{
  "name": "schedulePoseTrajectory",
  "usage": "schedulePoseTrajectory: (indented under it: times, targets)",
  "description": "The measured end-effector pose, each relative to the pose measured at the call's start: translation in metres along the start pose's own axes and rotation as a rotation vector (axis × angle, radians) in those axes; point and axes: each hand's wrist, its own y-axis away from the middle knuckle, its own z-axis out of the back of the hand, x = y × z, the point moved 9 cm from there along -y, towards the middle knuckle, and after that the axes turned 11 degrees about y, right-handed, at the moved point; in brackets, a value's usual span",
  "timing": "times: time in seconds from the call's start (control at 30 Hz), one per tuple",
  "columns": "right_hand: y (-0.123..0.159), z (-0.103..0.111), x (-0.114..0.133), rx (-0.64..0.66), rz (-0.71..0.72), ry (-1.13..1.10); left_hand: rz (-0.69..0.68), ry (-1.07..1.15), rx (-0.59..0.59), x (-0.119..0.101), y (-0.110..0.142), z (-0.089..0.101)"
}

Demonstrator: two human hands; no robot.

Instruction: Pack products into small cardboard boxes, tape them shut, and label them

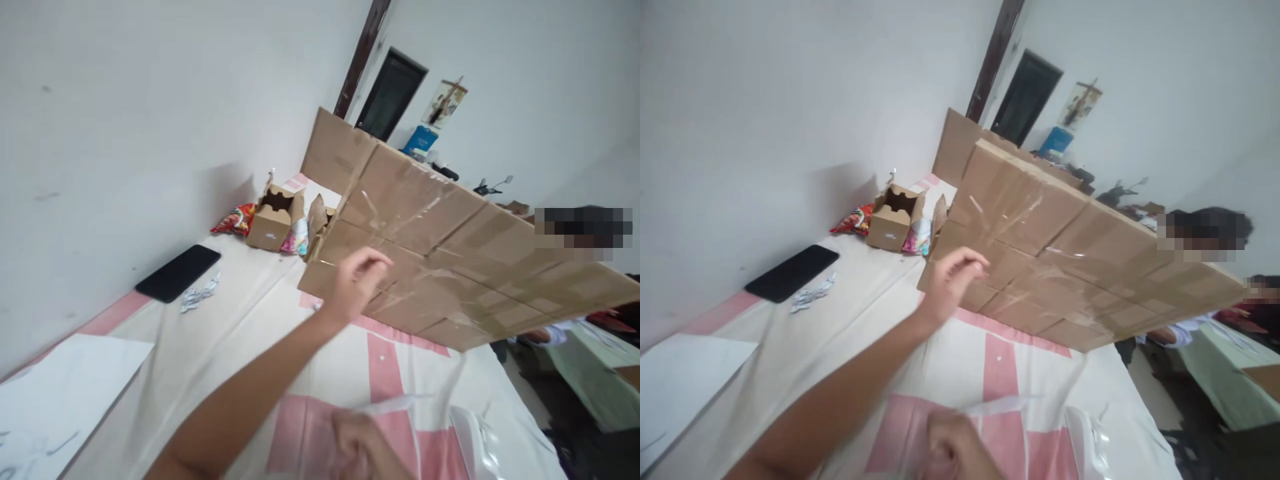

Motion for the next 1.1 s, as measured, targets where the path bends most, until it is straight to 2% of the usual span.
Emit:
schedulePoseTrajectory:
  times: [0.07,0.13,0.2,0.27,0.33,0.43,0.5,0.57,0.63,0.7,0.8,0.97,1.1]
  targets:
    - [-0.039,-0.004,-0.007,0.041,0.014,-0.052,-0.05,-0.373,-0.148,0.005,-0.021,0.085]
    - [-0.1,-0.011,-0.021,0.055,0.0,-0.17,0.032,-0.791,-0.369,0.016,-0.032,0.177]
    - [-0.169,-0.021,-0.039,-0.019,-0.066,-0.331,0.083,-0.912,-0.507,0.024,-0.036,0.253]
    - [-0.231,-0.042,-0.05,-0.087,-0.112,-0.37,0.115,-1.009,-0.578,0.029,-0.034,0.306]
    - [-0.277,-0.064,-0.05,-0.171,-0.109,-0.299,0.141,-1.088,-0.57,0.039,-0.03,0.334]
    - [-0.309,-0.077,-0.054,-0.444,-0.175,-0.204,0.201,-1.296,-0.431,0.062,-0.03,0.342]
    - [-0.32,-0.08,-0.065,-0.568,-0.248,-0.271,0.26,-1.44,-0.311,0.08,-0.034,0.34]
    - [-0.336,-0.088,-0.08,-0.54,-0.293,-0.423,0.294,-1.486,-0.247,0.09,-0.037,0.341]
    - [-0.353,-0.094,-0.093,-0.448,-0.311,-0.541,0.291,-1.439,-0.259,0.09,-0.039,0.344]
    - [-0.363,-0.094,-0.104,-0.394,-0.327,-0.569,0.277,-1.377,-0.287,0.085,-0.04,0.347]
    - [-0.365,-0.088,-0.114,-0.396,-0.339,-0.55,0.272,-1.347,-0.306,0.079,-0.042,0.349]
    - [-0.37,-0.091,-0.11,-0.366,-0.334,-0.493,0.284,-1.353,-0.356,0.069,-0.043,0.355]
    - [-0.368,-0.092,-0.102,-0.383,-0.383,-0.397,0.308,-1.358,-0.334,0.059,-0.035,0.352]
